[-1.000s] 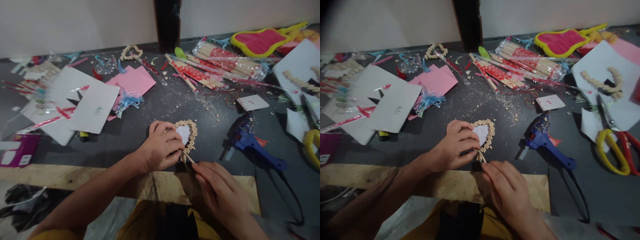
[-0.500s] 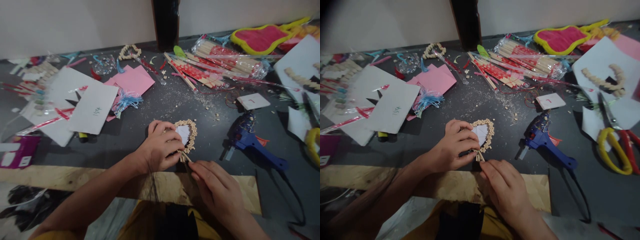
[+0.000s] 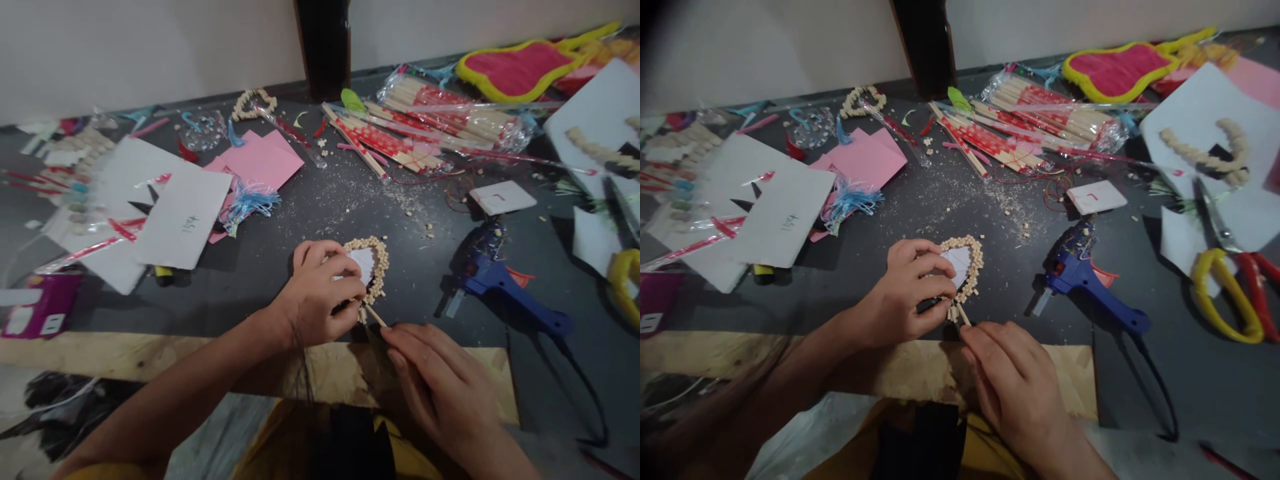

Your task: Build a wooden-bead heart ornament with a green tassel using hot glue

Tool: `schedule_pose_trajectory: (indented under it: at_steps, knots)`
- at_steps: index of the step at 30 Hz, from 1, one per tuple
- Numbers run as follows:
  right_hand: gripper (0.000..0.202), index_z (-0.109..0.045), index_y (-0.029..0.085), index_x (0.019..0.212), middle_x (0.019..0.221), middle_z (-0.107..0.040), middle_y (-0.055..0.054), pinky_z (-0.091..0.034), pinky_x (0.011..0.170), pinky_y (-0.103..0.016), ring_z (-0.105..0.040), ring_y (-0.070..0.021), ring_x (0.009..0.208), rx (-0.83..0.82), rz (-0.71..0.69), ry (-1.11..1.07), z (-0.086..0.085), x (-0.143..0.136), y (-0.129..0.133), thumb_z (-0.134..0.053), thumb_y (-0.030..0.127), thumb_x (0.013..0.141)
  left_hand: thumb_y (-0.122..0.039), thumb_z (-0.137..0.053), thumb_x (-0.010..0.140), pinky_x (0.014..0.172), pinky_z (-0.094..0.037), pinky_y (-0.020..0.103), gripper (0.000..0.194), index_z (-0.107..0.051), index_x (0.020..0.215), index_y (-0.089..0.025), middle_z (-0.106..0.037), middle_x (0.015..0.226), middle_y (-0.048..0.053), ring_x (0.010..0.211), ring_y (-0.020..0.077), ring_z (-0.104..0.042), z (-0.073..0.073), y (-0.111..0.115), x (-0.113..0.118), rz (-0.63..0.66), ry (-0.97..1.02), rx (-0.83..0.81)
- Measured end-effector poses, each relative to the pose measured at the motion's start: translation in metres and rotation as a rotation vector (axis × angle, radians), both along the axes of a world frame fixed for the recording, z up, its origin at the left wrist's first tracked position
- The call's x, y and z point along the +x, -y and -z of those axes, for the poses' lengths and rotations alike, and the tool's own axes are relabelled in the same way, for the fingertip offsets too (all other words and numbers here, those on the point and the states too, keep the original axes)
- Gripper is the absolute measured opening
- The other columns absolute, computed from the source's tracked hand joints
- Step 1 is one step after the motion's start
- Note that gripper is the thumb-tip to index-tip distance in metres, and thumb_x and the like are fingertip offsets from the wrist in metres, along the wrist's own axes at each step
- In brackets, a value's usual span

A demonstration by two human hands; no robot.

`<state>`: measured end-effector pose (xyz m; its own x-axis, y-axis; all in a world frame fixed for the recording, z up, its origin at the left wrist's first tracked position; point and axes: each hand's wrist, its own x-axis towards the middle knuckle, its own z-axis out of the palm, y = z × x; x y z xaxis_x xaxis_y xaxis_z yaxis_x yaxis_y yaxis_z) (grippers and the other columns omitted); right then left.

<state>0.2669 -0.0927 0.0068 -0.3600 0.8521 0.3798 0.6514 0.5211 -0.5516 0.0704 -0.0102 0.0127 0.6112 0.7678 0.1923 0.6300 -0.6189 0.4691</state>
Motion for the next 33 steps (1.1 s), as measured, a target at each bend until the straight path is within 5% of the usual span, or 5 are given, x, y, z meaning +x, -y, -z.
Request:
schedule_pose_trajectory:
  at_steps: [9,17,22,27,33]
  knots:
    - [0.025,-0.062,0.019,0.107,0.091,-0.069,-0.005,-0.051,0.073,-0.030,-0.062,-0.0155,0.079,0.049,0.024,0.162,-0.002,0.017,0.005,-0.055,0.011,0.084,-0.018,-0.058,0.076,0.094,-0.030,0.045,0.009,-0.066,0.076,-0.023,-0.065,0.093,0.001,0.106,0.0244,-0.046,0.002,0.000,-0.001,0.009,0.004,0.006]
    - [0.026,-0.065,0.020,0.106,0.094,-0.063,-0.009,-0.049,0.065,-0.033,-0.056,-0.0200,0.078,0.017,0.017,0.294,-0.011,0.023,0.003,-0.058,0.035,0.085,-0.021,-0.058,0.078,0.091,-0.028,0.046,0.009,-0.066,0.079,-0.024,-0.065,0.095,0.000,0.107,0.0254,-0.044,0.005,0.000,-0.004,0.028,0.006,0.014]
    - [0.026,-0.061,0.020,0.108,0.094,-0.063,-0.008,-0.048,0.076,-0.034,-0.058,-0.0183,0.078,0.139,0.203,0.308,-0.025,0.042,-0.004,-0.060,0.015,0.082,-0.020,-0.057,0.079,0.090,-0.030,0.049,0.011,-0.066,0.081,-0.025,-0.065,0.097,-0.001,0.108,0.0265,-0.045,0.006,-0.001,-0.005,0.035,0.000,0.004]
    - [0.034,-0.057,0.017,0.116,0.103,-0.063,-0.014,-0.047,0.086,-0.045,-0.058,-0.0287,0.093,0.165,0.432,0.522,-0.029,0.068,-0.024,-0.056,0.033,0.087,-0.022,-0.056,0.082,0.091,-0.031,0.051,0.011,-0.065,0.081,-0.026,-0.065,0.097,-0.001,0.109,0.0264,-0.046,0.007,-0.001,-0.007,0.042,0.002,0.011]
    - [0.049,-0.045,0.017,0.131,0.105,-0.061,-0.015,-0.046,0.083,-0.048,-0.056,-0.0312,0.096,0.094,0.327,0.582,-0.013,0.087,-0.042,-0.046,0.043,0.090,-0.023,-0.056,0.084,0.091,-0.031,0.051,0.011,-0.066,0.081,-0.026,-0.065,0.099,0.000,0.110,0.0272,-0.045,0.006,-0.001,-0.009,0.054,-0.010,0.011]
